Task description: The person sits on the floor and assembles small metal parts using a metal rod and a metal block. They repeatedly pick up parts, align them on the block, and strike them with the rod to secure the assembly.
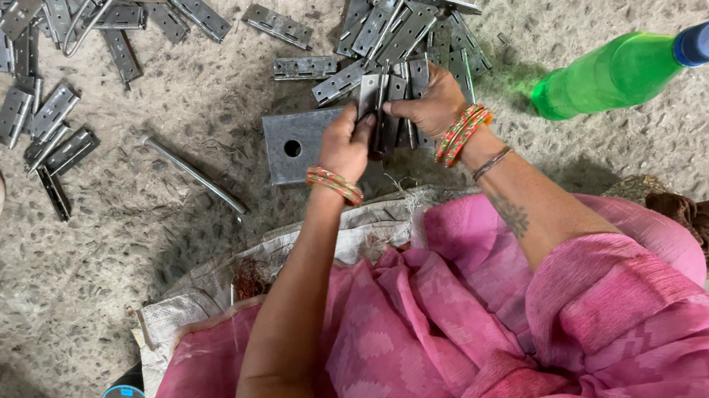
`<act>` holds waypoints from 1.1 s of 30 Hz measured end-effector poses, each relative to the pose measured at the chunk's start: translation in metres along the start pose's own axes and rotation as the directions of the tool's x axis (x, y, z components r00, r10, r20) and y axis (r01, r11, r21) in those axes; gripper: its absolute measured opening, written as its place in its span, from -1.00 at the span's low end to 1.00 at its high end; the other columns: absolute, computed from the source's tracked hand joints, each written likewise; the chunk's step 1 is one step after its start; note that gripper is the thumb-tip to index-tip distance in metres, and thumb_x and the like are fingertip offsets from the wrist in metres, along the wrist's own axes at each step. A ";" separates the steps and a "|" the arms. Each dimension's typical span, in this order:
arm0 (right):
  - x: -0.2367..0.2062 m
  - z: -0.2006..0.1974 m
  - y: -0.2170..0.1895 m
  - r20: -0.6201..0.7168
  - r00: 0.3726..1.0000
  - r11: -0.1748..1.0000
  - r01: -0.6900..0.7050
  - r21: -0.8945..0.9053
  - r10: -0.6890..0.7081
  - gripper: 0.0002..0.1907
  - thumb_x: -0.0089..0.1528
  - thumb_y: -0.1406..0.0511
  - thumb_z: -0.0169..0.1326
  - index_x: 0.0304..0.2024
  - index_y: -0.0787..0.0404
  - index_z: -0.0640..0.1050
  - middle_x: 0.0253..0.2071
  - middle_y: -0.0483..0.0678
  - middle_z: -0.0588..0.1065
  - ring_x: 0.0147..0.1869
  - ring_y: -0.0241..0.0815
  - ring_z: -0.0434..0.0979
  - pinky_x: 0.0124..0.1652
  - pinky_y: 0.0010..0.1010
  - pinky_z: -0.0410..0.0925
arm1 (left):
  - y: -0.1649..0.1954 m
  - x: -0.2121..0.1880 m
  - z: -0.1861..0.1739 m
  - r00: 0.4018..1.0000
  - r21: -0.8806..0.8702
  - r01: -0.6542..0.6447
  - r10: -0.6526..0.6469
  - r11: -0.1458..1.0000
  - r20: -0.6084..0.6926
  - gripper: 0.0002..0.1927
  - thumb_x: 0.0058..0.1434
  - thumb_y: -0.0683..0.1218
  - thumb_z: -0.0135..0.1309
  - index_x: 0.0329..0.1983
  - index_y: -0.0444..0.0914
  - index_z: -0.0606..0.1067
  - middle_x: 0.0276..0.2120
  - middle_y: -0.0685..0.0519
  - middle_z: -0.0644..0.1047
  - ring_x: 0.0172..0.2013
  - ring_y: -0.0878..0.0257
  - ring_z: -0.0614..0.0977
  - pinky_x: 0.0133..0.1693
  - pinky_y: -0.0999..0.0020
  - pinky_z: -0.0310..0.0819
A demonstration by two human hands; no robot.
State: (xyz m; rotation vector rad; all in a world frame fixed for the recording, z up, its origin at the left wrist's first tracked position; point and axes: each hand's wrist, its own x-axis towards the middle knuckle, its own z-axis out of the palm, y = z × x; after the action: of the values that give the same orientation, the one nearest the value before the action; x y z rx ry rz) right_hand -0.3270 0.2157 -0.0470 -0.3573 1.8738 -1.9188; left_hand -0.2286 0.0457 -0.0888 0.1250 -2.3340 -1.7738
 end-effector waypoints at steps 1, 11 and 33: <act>0.000 0.000 -0.004 0.045 0.999 0.999 -0.015 0.040 0.013 -0.52 0.06 0.51 0.36 0.03 0.29 0.57 -0.05 -0.12 0.63 -0.01 -0.34 0.61 0.05 -0.40 0.50 | -0.005 0.001 -0.007 0.996 -0.156 -0.055 0.064 0.986 0.054 -0.72 0.48 -0.17 0.04 0.22 -0.32 0.50 -0.08 -0.10 0.68 -0.11 -0.06 0.66 -0.07 -0.04 0.53; 0.000 0.001 -0.025 0.194 0.968 0.970 -0.188 0.152 0.157 -0.59 0.17 0.42 0.37 0.07 0.28 0.62 -0.02 -0.09 0.65 0.02 -0.26 0.61 0.10 -0.30 0.47 | 0.042 0.001 -0.053 0.825 -0.490 0.564 -0.474 0.664 0.308 -0.71 0.34 -0.05 0.10 0.08 -0.22 0.55 -0.22 0.14 0.63 -0.32 0.32 0.65 -0.42 0.22 0.68; 0.010 -0.014 -0.025 -0.285 0.940 0.851 -0.010 0.525 0.187 -0.77 0.18 0.48 0.20 -0.09 0.32 0.59 -0.19 0.08 0.67 -0.15 -0.11 0.72 -0.13 -0.20 0.60 | 0.029 0.067 -0.058 0.984 0.790 0.177 -0.119 0.586 -0.132 -0.66 0.17 -0.18 0.19 0.04 -0.24 0.51 0.05 -0.13 0.53 0.02 -0.17 0.58 0.04 -0.01 0.50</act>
State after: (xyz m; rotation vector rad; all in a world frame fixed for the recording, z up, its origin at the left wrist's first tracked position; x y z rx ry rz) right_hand -0.3454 0.2230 -0.0238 0.2431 1.4187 -2.4165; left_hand -0.2793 -0.0141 -0.0389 0.5161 -2.9446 -0.5751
